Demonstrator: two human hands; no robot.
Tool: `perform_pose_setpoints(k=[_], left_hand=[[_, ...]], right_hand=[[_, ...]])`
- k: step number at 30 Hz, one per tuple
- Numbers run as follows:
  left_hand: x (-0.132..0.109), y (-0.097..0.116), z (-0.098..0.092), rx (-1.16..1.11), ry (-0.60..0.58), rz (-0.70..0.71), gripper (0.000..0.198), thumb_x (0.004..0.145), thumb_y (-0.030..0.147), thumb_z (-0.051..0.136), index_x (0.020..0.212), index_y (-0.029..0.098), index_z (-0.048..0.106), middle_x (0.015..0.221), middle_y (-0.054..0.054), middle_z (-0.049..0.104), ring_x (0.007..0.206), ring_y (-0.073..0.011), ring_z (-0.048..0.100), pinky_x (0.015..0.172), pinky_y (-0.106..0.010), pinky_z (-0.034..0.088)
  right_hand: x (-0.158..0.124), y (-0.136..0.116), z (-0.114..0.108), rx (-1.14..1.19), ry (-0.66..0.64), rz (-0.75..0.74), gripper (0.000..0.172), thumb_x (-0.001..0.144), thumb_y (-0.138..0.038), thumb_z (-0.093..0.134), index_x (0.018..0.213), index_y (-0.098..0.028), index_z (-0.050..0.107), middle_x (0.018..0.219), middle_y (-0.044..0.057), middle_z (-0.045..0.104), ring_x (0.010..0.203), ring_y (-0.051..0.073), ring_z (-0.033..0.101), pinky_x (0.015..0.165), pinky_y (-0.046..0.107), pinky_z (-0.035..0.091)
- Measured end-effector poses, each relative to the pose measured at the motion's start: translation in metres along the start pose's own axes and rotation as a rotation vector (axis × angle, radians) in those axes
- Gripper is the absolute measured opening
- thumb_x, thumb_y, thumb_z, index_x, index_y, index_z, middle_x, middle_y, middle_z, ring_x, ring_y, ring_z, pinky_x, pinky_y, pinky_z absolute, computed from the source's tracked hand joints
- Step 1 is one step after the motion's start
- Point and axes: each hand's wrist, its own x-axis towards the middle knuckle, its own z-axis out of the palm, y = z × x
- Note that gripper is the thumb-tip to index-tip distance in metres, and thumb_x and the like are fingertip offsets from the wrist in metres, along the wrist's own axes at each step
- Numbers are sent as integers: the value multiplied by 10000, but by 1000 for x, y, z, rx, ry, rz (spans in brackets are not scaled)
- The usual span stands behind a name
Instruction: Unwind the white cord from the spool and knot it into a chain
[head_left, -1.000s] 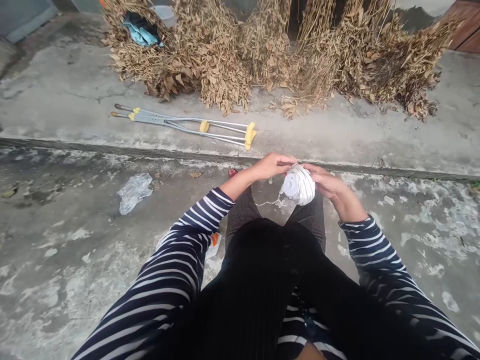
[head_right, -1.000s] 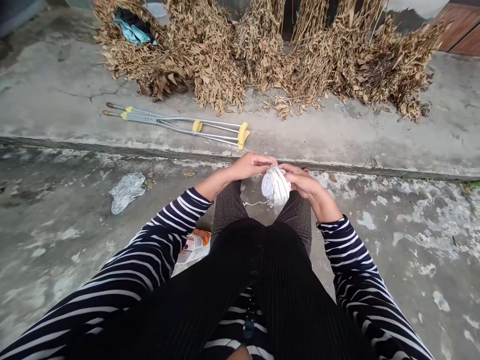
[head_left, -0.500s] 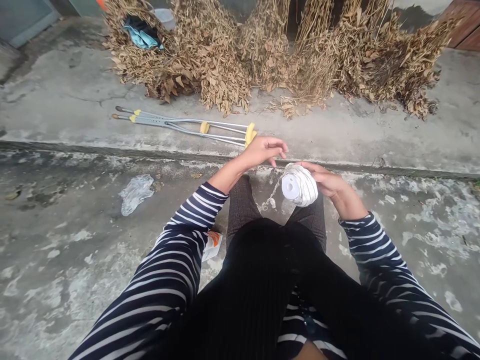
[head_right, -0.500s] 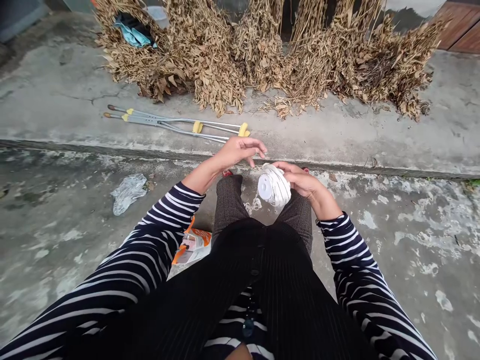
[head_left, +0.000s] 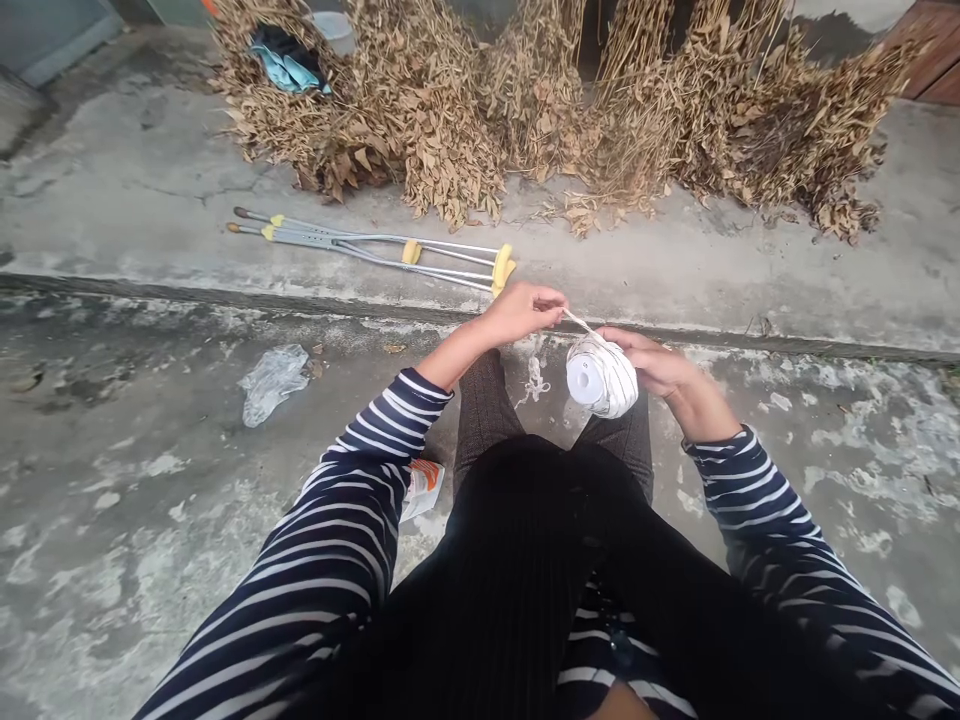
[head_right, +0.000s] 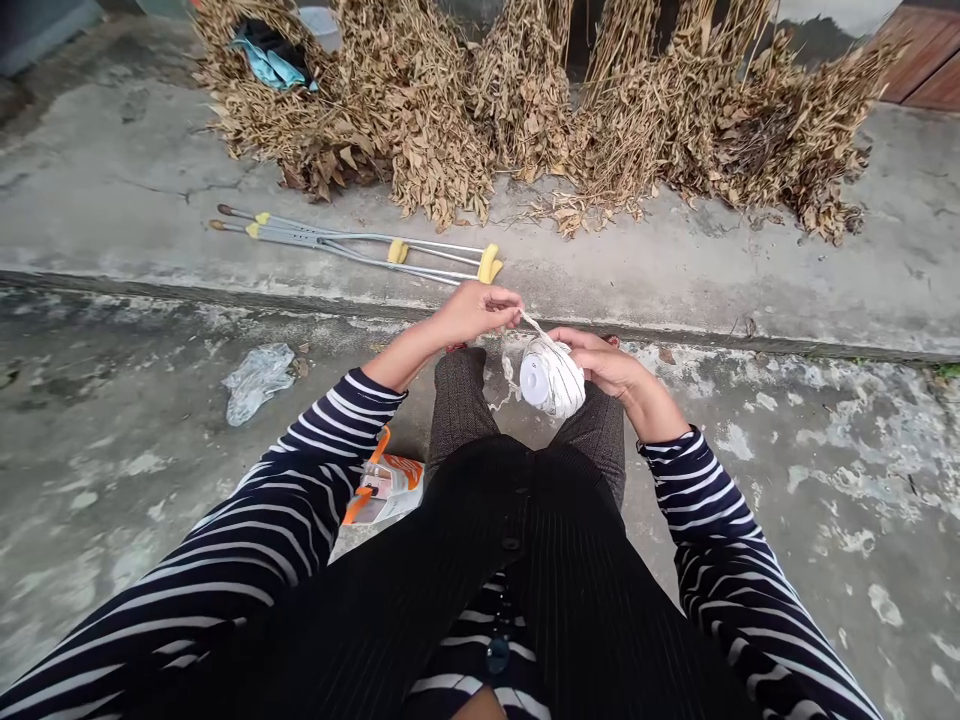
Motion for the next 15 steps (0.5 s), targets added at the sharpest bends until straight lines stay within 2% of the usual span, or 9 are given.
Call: perform_pose_setpoints(k=[2,7,11,15], left_hand=[[6,-2,2,6,-8,-8,107,842,72,638,864,109,736,740,-26,710,661,-71,640,575,-149,471],[10,-10,7,-124,-198,-84,80,805,92,641,751,102,699,732,-44,709,643,-88,646,617,-192,535],[-3,-2,-11,-294,-320,-150,143,852,181,653,727,115,679,584,-30,623,554,-118,617,627,-276,562],[-21,13,-25,-266,-473,-246,232,855,356,758,819,127,756,492,-4,576,432,-109,533,527,-260,506]], right_hand=[[1,1,-1,8,-7,-7,408,605,-216,771,1010,-227,721,891,-8,699,765,141,597,648,225,474],[1,2,-5,61,68,-23,412,585,-227,790,993,-225,734,900,14,723,753,154,597,642,240,490],[-6,1,-11,72,62,0,426,570,-231,808,991,-224,744,898,23,720,756,165,606,636,252,499],[-9,-2,-13,54,-41,29,399,601,-207,798,996,-213,744,883,15,700,723,140,596,607,223,484]])
